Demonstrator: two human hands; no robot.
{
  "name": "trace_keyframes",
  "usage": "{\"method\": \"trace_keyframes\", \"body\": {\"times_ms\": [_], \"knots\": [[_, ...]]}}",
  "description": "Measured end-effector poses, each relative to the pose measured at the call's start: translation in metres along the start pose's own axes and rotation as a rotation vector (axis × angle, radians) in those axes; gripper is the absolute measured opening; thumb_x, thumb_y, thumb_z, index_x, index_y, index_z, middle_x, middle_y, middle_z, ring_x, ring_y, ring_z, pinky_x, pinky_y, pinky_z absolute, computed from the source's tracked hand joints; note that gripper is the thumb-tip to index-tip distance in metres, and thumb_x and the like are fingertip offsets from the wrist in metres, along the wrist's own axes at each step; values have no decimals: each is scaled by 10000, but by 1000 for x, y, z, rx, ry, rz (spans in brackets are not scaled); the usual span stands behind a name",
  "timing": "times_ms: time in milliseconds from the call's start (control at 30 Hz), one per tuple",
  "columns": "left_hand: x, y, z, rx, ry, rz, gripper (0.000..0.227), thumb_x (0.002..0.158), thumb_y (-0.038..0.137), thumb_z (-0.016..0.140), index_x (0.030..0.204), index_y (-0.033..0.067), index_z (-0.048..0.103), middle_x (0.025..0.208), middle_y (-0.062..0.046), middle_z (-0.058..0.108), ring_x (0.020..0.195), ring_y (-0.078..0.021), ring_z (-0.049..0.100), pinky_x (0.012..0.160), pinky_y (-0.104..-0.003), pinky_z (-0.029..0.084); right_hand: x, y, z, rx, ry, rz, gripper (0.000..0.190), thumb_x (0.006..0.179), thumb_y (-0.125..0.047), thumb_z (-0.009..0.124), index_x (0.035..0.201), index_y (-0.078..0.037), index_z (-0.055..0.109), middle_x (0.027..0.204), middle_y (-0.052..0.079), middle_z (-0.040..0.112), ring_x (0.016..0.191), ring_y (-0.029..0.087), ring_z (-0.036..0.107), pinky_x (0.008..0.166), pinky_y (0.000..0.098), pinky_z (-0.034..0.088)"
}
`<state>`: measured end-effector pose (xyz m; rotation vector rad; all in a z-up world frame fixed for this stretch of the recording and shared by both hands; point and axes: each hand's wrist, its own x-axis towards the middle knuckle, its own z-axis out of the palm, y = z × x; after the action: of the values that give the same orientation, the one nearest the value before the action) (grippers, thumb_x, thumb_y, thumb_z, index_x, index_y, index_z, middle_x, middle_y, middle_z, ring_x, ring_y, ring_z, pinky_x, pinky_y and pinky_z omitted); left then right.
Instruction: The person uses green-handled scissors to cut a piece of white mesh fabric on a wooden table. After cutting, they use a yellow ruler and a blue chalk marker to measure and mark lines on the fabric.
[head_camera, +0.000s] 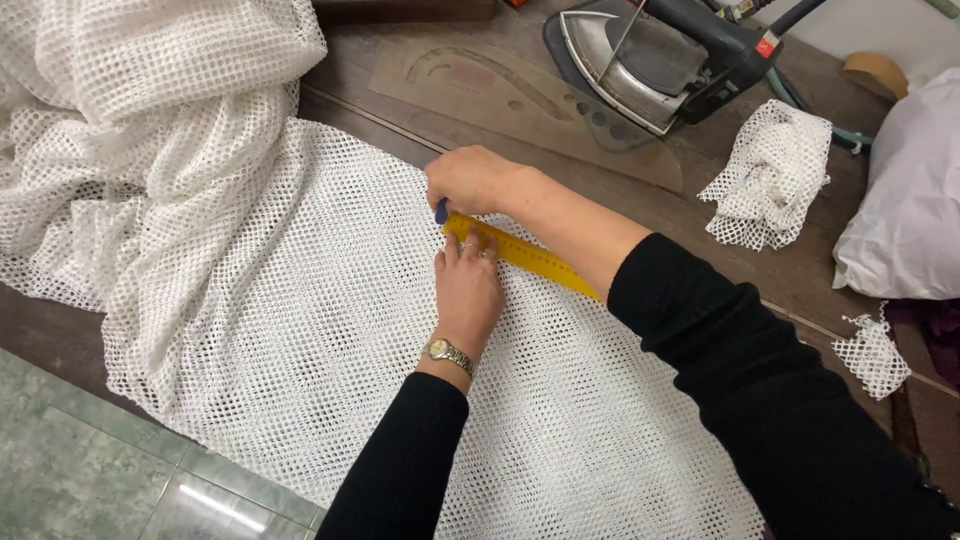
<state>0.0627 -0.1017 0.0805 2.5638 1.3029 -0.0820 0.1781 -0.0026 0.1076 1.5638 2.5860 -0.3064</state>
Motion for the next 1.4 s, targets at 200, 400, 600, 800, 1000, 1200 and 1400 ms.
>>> {"method": "trace_keyframes", "body": {"times_ms": [200, 400, 600, 800, 1000, 1200, 1400], "knots": [[-2, 3, -12, 16, -53, -10, 476, 848, 23, 518, 1311, 104, 592, 1403, -145, 503, 1332, -430, 400, 1044, -505, 394, 3, 0, 5, 39, 22, 11, 142, 794, -124, 746, 896, -221, 768, 864, 14, 693, 860, 229, 691, 741, 376, 578], [-4, 6, -19, 28, -71, -15, 489, 860, 26, 516, 1338, 117, 569, 1425, -151, 487, 1341, -421, 397, 1059, -499, 381, 9, 27, 26, -214, 200, 53, 72, 776, -132, 690, 773, -187, 736, 758, 21, 656, 756, 234, 675, 627, 391, 595], [-4, 0, 2, 33, 17, 15, 458, 854, 72, 554, 1304, 136, 611, 1383, -139, 536, 1288, -412, 462, 1017, -497, 418, -85, 51, 0, 128, 440, 279, 50, 793, -145, 733, 833, -147, 703, 787, 35, 578, 778, 273, 629, 681, 391, 523], [22, -30, 36, 74, 345, 244, 242, 790, 130, 656, 996, 187, 770, 1011, -38, 667, 916, -257, 645, 774, -370, 522, -287, 25, 71, 699, 817, 669, 192, 870, -114, 755, 1036, -36, 701, 836, 154, 635, 845, 306, 635, 764, 380, 507], [58, -40, 13, 33, 183, 455, 356, 652, 371, 837, 937, 201, 709, 913, -8, 570, 910, -241, 586, 738, -417, 529, -494, -90, 187, 1047, 1133, 1417, 235, 886, -57, 734, 1107, -13, 668, 858, 166, 670, 749, 231, 650, 734, 366, 572], [81, -35, 4, -41, -107, 511, 426, 651, 374, 871, 983, 207, 663, 990, -2, 621, 963, -252, 543, 809, -410, 405, -520, -182, 145, 1115, 1259, 1736, 211, 894, -98, 692, 1039, 46, 638, 865, 161, 650, 735, 245, 646, 742, 333, 575], [69, -43, 6, -185, -12, 653, 184, 813, 281, 765, 915, 131, 734, 819, -18, 595, 794, -191, 523, 743, -301, 489, -507, -197, 151, 1096, 1342, 1638, 174, 909, -105, 682, 1014, 22, 629, 848, 136, 649, 723, 196, 638, 739, 305, 578]]}}
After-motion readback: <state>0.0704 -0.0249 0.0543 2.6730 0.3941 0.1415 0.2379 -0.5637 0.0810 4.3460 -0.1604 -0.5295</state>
